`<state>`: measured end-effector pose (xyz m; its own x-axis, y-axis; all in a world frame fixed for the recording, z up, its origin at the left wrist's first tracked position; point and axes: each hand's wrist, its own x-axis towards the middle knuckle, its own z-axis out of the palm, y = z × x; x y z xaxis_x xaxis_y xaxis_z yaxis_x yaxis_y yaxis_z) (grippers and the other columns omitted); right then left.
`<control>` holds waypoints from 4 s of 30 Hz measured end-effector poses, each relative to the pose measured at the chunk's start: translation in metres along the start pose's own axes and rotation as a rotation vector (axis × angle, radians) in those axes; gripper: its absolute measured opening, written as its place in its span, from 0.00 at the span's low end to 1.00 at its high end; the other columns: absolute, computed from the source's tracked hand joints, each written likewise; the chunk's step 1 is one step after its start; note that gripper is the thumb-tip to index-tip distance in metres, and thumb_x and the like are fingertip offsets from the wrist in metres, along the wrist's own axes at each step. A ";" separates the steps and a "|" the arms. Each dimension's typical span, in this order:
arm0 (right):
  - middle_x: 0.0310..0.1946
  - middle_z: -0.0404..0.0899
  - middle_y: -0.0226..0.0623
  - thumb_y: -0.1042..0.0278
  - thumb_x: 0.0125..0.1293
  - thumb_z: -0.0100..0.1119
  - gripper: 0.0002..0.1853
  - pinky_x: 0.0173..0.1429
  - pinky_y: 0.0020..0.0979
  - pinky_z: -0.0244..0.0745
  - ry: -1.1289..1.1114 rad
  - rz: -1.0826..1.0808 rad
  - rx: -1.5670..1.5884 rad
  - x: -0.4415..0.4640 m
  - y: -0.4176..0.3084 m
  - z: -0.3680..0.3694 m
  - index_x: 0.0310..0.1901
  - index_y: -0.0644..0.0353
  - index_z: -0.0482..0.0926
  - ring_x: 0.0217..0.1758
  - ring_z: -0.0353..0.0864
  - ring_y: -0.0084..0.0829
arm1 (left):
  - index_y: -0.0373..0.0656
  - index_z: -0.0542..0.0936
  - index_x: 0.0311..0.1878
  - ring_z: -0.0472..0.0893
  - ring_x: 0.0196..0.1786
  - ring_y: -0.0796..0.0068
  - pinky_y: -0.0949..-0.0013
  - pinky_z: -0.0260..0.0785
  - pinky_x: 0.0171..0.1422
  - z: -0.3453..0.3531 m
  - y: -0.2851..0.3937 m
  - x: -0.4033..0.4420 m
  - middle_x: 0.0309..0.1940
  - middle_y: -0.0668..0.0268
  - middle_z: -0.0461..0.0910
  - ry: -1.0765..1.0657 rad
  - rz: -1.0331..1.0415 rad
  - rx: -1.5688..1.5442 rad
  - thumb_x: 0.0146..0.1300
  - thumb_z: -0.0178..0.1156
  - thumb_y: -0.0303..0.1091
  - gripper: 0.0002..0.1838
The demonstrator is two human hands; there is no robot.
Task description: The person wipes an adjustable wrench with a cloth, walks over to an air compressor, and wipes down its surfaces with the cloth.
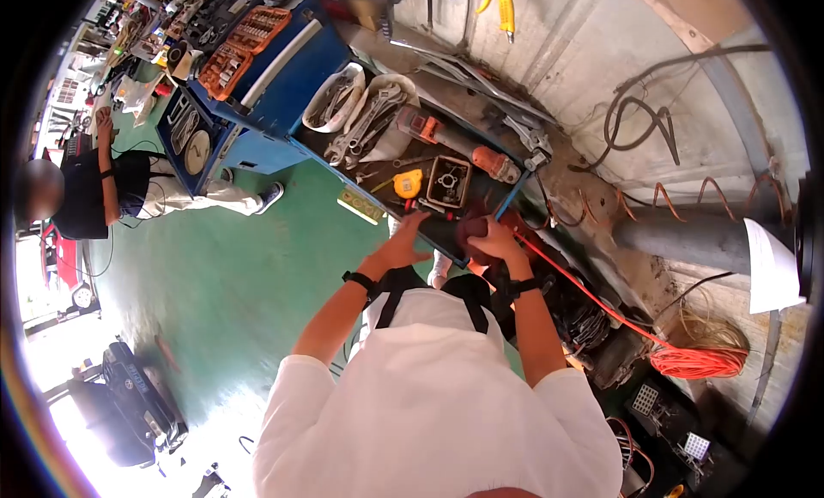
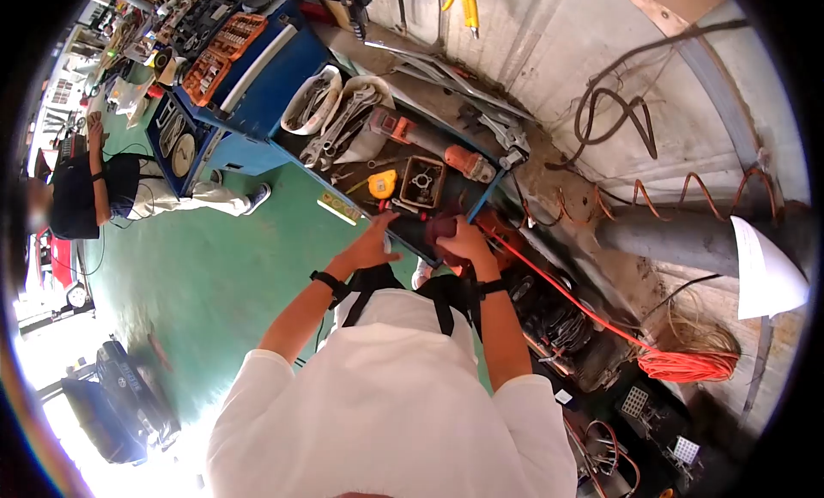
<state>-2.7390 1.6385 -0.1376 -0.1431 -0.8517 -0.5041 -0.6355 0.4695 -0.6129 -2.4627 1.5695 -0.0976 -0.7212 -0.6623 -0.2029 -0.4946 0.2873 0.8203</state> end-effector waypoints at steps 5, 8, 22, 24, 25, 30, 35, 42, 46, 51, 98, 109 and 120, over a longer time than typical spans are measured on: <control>0.45 0.80 0.55 0.49 0.60 0.67 0.38 0.51 0.39 0.77 -0.132 -0.189 0.222 -0.016 -0.093 -0.029 0.64 0.60 0.61 0.47 0.84 0.45 | 0.41 0.60 0.71 0.73 0.64 0.65 0.60 0.63 0.72 -0.012 0.020 0.028 0.61 0.57 0.74 -0.537 -0.069 -0.488 0.54 0.74 0.39 0.45; 0.46 0.80 0.55 0.52 0.63 0.66 0.36 0.52 0.40 0.77 -0.018 -0.128 0.310 -0.013 -0.103 -0.027 0.65 0.58 0.60 0.48 0.83 0.46 | 0.39 0.66 0.65 0.73 0.63 0.73 0.63 0.65 0.69 -0.017 0.016 0.048 0.58 0.61 0.76 -0.470 -0.144 -0.783 0.59 0.70 0.34 0.33; 0.39 0.76 0.50 0.62 0.55 0.71 0.30 0.48 0.48 0.74 0.444 -0.169 -0.005 0.076 -0.132 -0.068 0.54 0.60 0.64 0.44 0.79 0.55 | 0.46 0.76 0.60 0.81 0.48 0.44 0.48 0.74 0.53 -0.121 -0.046 0.128 0.45 0.49 0.82 0.150 -0.075 0.088 0.60 0.56 0.39 0.24; 0.45 0.75 0.50 0.63 0.55 0.71 0.26 0.49 0.48 0.73 0.329 -0.175 -0.038 0.101 -0.159 -0.075 0.50 0.60 0.68 0.50 0.77 0.54 | 0.45 0.76 0.61 0.81 0.48 0.47 0.49 0.73 0.52 -0.131 -0.050 0.129 0.42 0.50 0.83 0.127 -0.222 0.024 0.60 0.58 0.37 0.24; 0.46 0.75 0.50 0.64 0.55 0.71 0.25 0.49 0.47 0.73 0.257 -0.172 -0.105 0.120 -0.171 -0.076 0.49 0.60 0.68 0.51 0.77 0.53 | 0.45 0.77 0.60 0.81 0.47 0.46 0.49 0.74 0.51 -0.132 -0.055 0.131 0.42 0.49 0.83 0.149 -0.251 0.056 0.60 0.58 0.37 0.23; 0.44 0.74 0.43 0.59 0.51 0.75 0.28 0.44 0.48 0.74 0.427 -0.450 -0.382 0.185 -0.246 -0.033 0.49 0.55 0.69 0.46 0.77 0.51 | 0.41 0.75 0.61 0.80 0.47 0.44 0.50 0.73 0.52 -0.138 -0.076 0.134 0.44 0.45 0.81 0.151 -0.261 0.030 0.60 0.58 0.34 0.24; 0.49 0.71 0.43 0.55 0.48 0.76 0.30 0.45 0.52 0.74 0.368 -0.324 -0.626 0.215 -0.255 -0.004 0.50 0.53 0.71 0.49 0.75 0.53 | 0.38 0.73 0.62 0.78 0.53 0.43 0.52 0.71 0.58 -0.141 -0.088 0.127 0.50 0.43 0.79 0.116 -0.182 -0.150 0.56 0.60 0.25 0.27; 0.45 0.77 0.52 0.53 0.50 0.73 0.32 0.49 0.50 0.76 0.343 -0.256 -0.425 0.256 -0.228 -0.018 0.55 0.58 0.73 0.46 0.79 0.57 | 0.37 0.70 0.65 0.78 0.53 0.43 0.53 0.72 0.57 -0.128 -0.099 0.120 0.52 0.43 0.78 0.240 -0.193 -0.202 0.57 0.60 0.25 0.30; 0.56 0.75 0.57 0.51 0.54 0.70 0.37 0.55 0.49 0.76 0.288 -0.014 -0.267 0.263 -0.229 -0.035 0.62 0.63 0.70 0.56 0.77 0.55 | 0.37 0.68 0.66 0.79 0.51 0.43 0.53 0.73 0.55 -0.131 -0.094 0.125 0.52 0.42 0.77 0.233 -0.223 -0.250 0.58 0.58 0.26 0.30; 0.55 0.76 0.53 0.52 0.54 0.71 0.36 0.56 0.51 0.74 0.391 0.024 -0.223 0.267 -0.227 -0.028 0.60 0.63 0.69 0.57 0.76 0.54 | 0.37 0.68 0.66 0.79 0.50 0.43 0.52 0.73 0.54 -0.134 -0.101 0.131 0.50 0.42 0.78 0.299 -0.138 -0.190 0.57 0.57 0.25 0.30; 0.54 0.72 0.38 0.67 0.52 0.67 0.21 0.57 0.45 0.78 0.476 0.353 -0.415 0.113 -0.079 -0.063 0.51 0.49 0.80 0.57 0.73 0.45 | 0.50 0.70 0.67 0.73 0.59 0.51 0.56 0.72 0.59 -0.151 -0.053 0.220 0.59 0.57 0.70 0.044 0.020 0.555 0.55 0.70 0.33 0.34; 0.49 0.73 0.41 0.70 0.47 0.67 0.23 0.49 0.46 0.78 0.448 0.090 -0.325 0.092 -0.069 -0.014 0.49 0.51 0.76 0.52 0.77 0.47 | 0.51 0.70 0.66 0.74 0.58 0.52 0.54 0.74 0.56 -0.151 -0.058 0.226 0.58 0.59 0.70 0.069 0.054 0.539 0.54 0.71 0.33 0.35; 0.47 0.78 0.57 0.53 0.57 0.69 0.40 0.45 0.53 0.77 0.663 0.276 0.152 0.116 -0.131 -0.029 0.64 0.65 0.62 0.45 0.80 0.61 | 0.48 0.67 0.70 0.76 0.57 0.46 0.55 0.70 0.60 -0.188 -0.092 0.205 0.63 0.51 0.72 -0.023 0.159 0.083 0.60 0.63 0.33 0.34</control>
<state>-2.6944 1.4711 -0.0976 -0.7423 -0.6370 -0.2078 -0.4047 0.6734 -0.6187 -2.4742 1.2770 -0.1146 -0.8039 -0.5883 -0.0874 -0.4112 0.4436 0.7963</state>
